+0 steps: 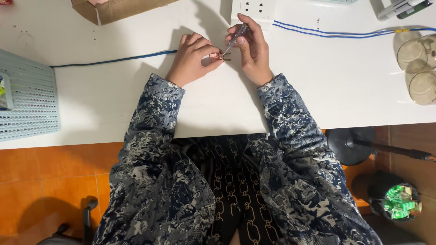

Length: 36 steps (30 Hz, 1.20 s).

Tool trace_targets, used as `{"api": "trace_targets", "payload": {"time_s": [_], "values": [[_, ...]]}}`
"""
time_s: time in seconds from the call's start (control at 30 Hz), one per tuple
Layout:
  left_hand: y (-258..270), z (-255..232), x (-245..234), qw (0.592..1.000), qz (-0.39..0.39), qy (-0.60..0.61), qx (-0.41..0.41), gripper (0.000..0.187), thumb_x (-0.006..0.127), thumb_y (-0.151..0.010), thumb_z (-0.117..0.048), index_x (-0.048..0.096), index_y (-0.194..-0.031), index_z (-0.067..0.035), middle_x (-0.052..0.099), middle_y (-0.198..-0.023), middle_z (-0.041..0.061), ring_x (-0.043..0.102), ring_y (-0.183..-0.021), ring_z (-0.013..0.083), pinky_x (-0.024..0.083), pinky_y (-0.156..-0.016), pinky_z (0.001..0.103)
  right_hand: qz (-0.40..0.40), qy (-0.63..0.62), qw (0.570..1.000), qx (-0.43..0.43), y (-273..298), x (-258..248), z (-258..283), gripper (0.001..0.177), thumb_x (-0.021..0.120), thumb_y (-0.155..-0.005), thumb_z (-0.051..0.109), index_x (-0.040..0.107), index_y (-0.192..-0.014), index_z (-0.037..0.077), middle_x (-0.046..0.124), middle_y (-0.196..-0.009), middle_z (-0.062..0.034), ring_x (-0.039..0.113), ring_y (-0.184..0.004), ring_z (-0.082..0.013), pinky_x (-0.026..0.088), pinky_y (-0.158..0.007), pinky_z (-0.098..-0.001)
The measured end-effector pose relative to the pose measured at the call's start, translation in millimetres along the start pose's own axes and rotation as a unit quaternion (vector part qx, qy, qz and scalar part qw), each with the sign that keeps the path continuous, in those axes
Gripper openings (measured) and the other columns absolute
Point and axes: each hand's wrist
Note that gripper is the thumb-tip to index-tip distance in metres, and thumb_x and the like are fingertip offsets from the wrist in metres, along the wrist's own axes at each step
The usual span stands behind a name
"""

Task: Assembling electrical plug components by connecting wires and tightening screws with a screwdriver

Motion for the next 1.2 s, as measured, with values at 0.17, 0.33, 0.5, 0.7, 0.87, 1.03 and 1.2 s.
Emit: {"api": "trace_targets", "payload": {"time_s": [0.17, 0.33, 0.5, 0.7, 0.87, 1.03, 1.2], "values": [[1, 1, 2, 1.0, 0.007, 0.002, -0.002, 0.018, 0.088, -0.11, -0.038, 0.083, -0.114, -0.022, 0.073, -0.113, -0.004, 0.058, -0.114, 0.0261, 0.04, -0.097, 0.046, 0.0, 0.0, 1.0, -0.003, -1, 0, 0, 0.039, 0.049, -0.134, 0.022, 0.041, -0.17, 0.01, 0.065, -0.139, -0.0209, 0.073, -0.121, -0.031, 0.068, -0.105, -0.0459], [1, 3, 4, 1.0, 0.0, 0.007, -0.002, 0.019, 0.091, -0.109, -0.037, 0.084, -0.116, -0.021, 0.073, -0.113, -0.004, 0.058, -0.114, 0.0263, 0.041, -0.098, 0.047, 0.01, 0.002, 1.0, -0.009, -2, 1, 0, 0.04, 0.049, -0.133, 0.023, 0.042, -0.168, 0.005, 0.064, -0.138, -0.0214, 0.071, -0.12, -0.0319, 0.066, -0.108, -0.0466], [1, 3, 5, 1.0, 0.001, 0.008, -0.004, 0.017, 0.089, -0.109, -0.038, 0.084, -0.112, -0.022, 0.074, -0.111, -0.005, 0.058, -0.112, 0.0261, 0.041, -0.097, 0.047, 0.015, 0.034, 0.999, -0.013, -3, 0, 0, 0.041, 0.047, -0.132, 0.028, 0.043, -0.166, 0.004, 0.067, -0.137, -0.0228, 0.073, -0.126, -0.0326, 0.068, -0.113, -0.0472], [4, 9, 14, 0.999, 0.033, 0.021, -0.026, 0.027, 0.086, -0.106, -0.047, 0.086, -0.115, -0.021, 0.078, -0.113, -0.003, 0.057, -0.109, 0.0244, 0.038, -0.098, 0.046, 0.021, 0.051, 0.998, -0.027, -3, 0, 0, 0.039, 0.046, -0.131, 0.023, 0.044, -0.163, 0.001, 0.07, -0.131, -0.0236, 0.072, -0.125, -0.0329, 0.066, -0.111, -0.0453], [10, 19, 30, 0.999, -0.003, 0.037, -0.026, 0.03, 0.091, -0.099, -0.043, 0.085, -0.118, -0.021, 0.078, -0.111, 0.001, 0.065, -0.119, 0.0233, 0.045, -0.102, 0.046, 0.004, 0.068, 0.995, -0.067, -4, 0, -14, 0.04, 0.051, -0.12, -0.004, 0.049, -0.16, -0.011, 0.075, -0.123, -0.0272, 0.077, -0.112, -0.0351, 0.066, -0.1, -0.0514], [8, 19, 34, 0.999, -0.007, 0.024, -0.027, 0.032, 0.09, -0.097, -0.045, 0.084, -0.115, -0.02, 0.079, -0.111, 0.002, 0.066, -0.118, 0.0241, 0.046, -0.103, 0.047, -0.03, 0.184, 0.971, -0.149, -7, -10, -31, 0.042, 0.086, -0.106, 0.001, 0.07, -0.144, -0.004, 0.079, -0.109, -0.0185, 0.073, -0.098, -0.0326, 0.062, -0.091, -0.0472], [6, 16, 28, 0.998, 0.038, 0.015, -0.049, 0.031, 0.084, -0.103, -0.049, 0.083, -0.111, -0.019, 0.078, -0.111, -0.001, 0.065, -0.119, 0.0194, 0.046, -0.104, 0.044, 0.001, 0.202, 0.971, -0.131, -10, 5, 8, 0.039, 0.059, -0.117, 0.001, 0.067, -0.155, -0.002, 0.075, -0.132, -0.0236, 0.072, -0.113, -0.0407, 0.058, -0.102, -0.056]]}}
Point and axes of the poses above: each hand's wrist, its own y-axis away from the middle knuckle, its own x-axis out of the palm, z = x × y
